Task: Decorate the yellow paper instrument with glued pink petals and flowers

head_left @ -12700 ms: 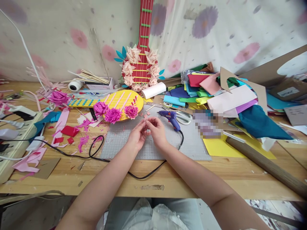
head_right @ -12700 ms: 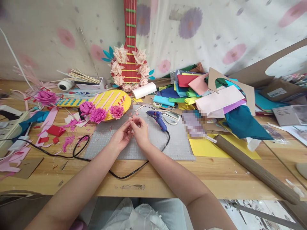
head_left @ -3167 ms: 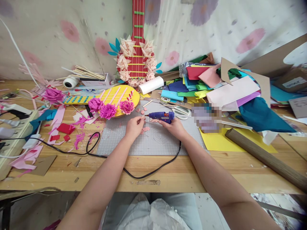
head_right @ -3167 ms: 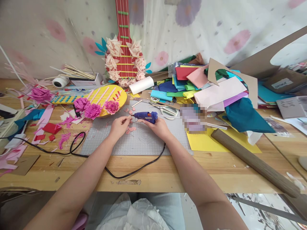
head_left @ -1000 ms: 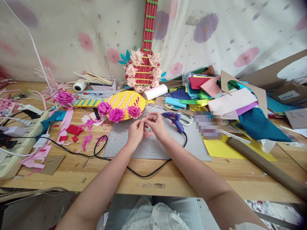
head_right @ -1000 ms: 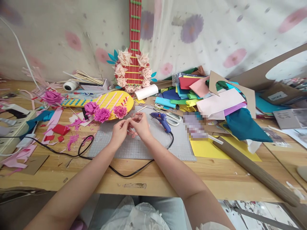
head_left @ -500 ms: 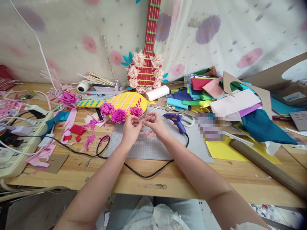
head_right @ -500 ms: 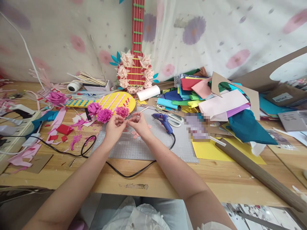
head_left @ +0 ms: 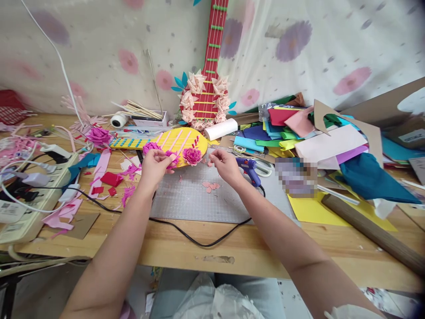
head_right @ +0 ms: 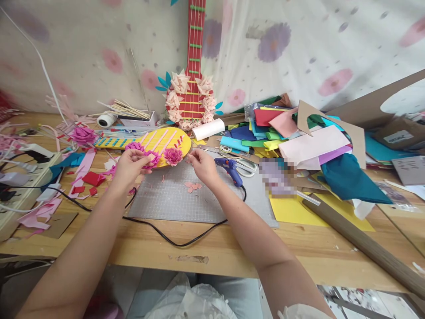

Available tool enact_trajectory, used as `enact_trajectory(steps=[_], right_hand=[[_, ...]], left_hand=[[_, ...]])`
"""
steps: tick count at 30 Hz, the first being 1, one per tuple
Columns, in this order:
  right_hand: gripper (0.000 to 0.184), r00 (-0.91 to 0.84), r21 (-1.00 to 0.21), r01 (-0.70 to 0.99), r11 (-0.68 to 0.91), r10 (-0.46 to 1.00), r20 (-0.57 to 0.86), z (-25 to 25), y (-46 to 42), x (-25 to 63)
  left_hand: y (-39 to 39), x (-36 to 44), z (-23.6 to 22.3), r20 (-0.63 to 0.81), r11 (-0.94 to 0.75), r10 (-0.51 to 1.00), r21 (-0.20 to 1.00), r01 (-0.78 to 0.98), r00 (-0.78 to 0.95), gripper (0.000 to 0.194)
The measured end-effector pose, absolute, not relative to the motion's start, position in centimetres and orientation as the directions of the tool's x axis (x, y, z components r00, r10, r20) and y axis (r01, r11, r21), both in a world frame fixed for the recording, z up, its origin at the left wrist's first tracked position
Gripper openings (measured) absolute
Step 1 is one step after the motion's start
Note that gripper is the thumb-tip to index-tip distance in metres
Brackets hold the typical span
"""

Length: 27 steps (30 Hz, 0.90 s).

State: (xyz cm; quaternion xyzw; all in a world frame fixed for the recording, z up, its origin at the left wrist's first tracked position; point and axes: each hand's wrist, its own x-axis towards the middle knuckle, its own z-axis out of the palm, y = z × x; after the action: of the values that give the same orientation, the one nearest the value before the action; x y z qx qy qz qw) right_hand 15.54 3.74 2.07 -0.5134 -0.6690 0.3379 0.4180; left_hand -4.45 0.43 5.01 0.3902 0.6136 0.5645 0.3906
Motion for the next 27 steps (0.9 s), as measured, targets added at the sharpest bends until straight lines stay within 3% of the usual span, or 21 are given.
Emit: enact_trajectory(steps=[3,7,11,16,27], right_hand=[[0.022,-0.091,-0.748,0.608,0.266,0.959,0.267,2.3,3.9,15.6],[0.033,-0.06,-0.692,0.679,0.246,0.957,0.282,2.4,4.2,15.8],[0.038,-0.146,-0.714,0.616,0.332,0.939,0.311,2.2,3.8,16.4],[0.019,-0.292,-0.771,0.466,0.434,0.898,0.329,1.5,3.2,17.0],[0.012,-0.283,-0.894,0.335,0.296,0.937,0.204,0.3,3.2,17.0]], left_hand=[[0.4,-4.3,5.5,-0.074,0.119,0.933,0.987,0.107,-0.351,0.031],[0.5,-4.2,5.7,-0.077,0.135,0.954,0.974,0.184,-0.29,0.03],[0.6,-4.2,5.7,-0.127,0.187,0.956,0.958,0.218,-0.263,0.03],[0.3,-4.3,5.3,-0.181,0.237,0.962,0.924,0.3,-0.203,0.029],[-0.1,-3.6,4.5,-0.136,0.189,0.977,0.908,0.375,-0.162,0.032]])
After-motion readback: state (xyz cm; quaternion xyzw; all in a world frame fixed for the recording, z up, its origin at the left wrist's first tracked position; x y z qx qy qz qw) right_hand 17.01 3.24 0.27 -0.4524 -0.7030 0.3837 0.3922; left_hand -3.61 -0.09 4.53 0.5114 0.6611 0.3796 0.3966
